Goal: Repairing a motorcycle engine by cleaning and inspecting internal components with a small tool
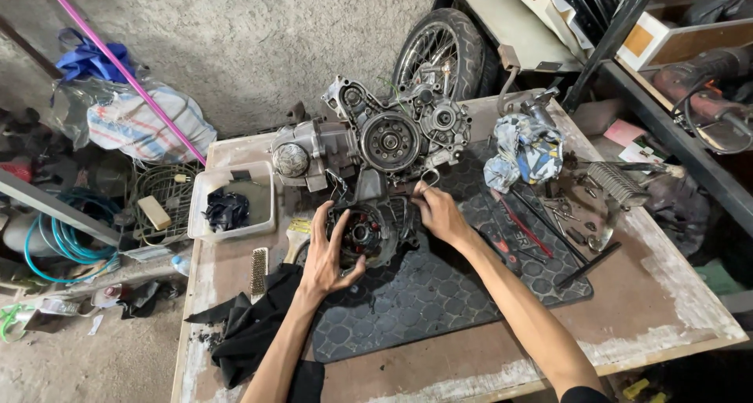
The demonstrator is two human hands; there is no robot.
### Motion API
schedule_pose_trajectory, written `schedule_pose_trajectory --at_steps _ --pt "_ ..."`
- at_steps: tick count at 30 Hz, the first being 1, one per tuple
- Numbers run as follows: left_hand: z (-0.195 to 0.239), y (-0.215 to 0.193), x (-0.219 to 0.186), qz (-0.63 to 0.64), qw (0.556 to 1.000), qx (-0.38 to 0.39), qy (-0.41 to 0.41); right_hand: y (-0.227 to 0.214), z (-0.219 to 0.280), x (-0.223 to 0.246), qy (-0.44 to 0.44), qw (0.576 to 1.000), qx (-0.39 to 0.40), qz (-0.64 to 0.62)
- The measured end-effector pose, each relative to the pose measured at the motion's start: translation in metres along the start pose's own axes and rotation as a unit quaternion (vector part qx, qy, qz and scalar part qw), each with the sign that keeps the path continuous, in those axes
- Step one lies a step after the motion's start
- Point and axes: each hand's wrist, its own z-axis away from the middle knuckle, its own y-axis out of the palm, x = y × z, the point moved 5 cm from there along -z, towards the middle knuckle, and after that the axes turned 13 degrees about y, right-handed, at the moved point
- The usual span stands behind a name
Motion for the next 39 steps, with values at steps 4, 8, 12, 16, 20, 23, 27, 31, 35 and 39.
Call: schedule_pose_trajectory --at_steps 4,8,12,16,20,23,27,31,35,39 --pt "0.002 -0.001 0.003 0.018 1.000 -0.008 -0.015 -0.003 0.006 -0.001 0.018 1.000 0.012 -0.012" --pt "0.002 -0.001 0.003 0.045 0.998 -0.028 -0.020 -0.002 0.003 -0.001 0.014 1.000 0.022 0.005" --pt "-0.001 -0.004 -0.003 0.056 0.998 -0.027 -0.029 -0.002 0.000 -0.005 0.012 1.000 0.024 -0.006" --pt "-0.002 -0.004 -0.002 0.049 0.998 -0.023 -0.029 0.002 0.004 0.000 -0.001 0.999 0.036 -0.012" --pt "0.001 -0.001 0.000 0.035 0.999 -0.024 -0.020 -0.001 0.004 0.004 0.006 0.999 0.032 -0.023" --pt "0.002 0.000 -0.001 0.035 0.999 -0.027 -0.022 -0.003 0.010 0.008 0.012 0.999 0.035 -0.032" --pt "0.001 0.000 0.000 0.028 0.999 -0.024 -0.023 0.002 0.006 0.002 -0.004 0.999 0.041 -0.013" --pt "-0.003 -0.003 -0.004 0.033 0.999 -0.023 -0.025 0.001 0.007 0.002 0.016 0.999 0.036 -0.028" --pt "-0.004 -0.004 -0.004 0.023 0.999 -0.022 -0.022 0.003 0.007 -0.001 0.021 0.998 0.051 -0.018" --pt "-0.004 -0.004 -0.006 0.024 0.999 -0.026 -0.015 0.002 0.004 -0.012 0.031 0.999 0.022 -0.015"
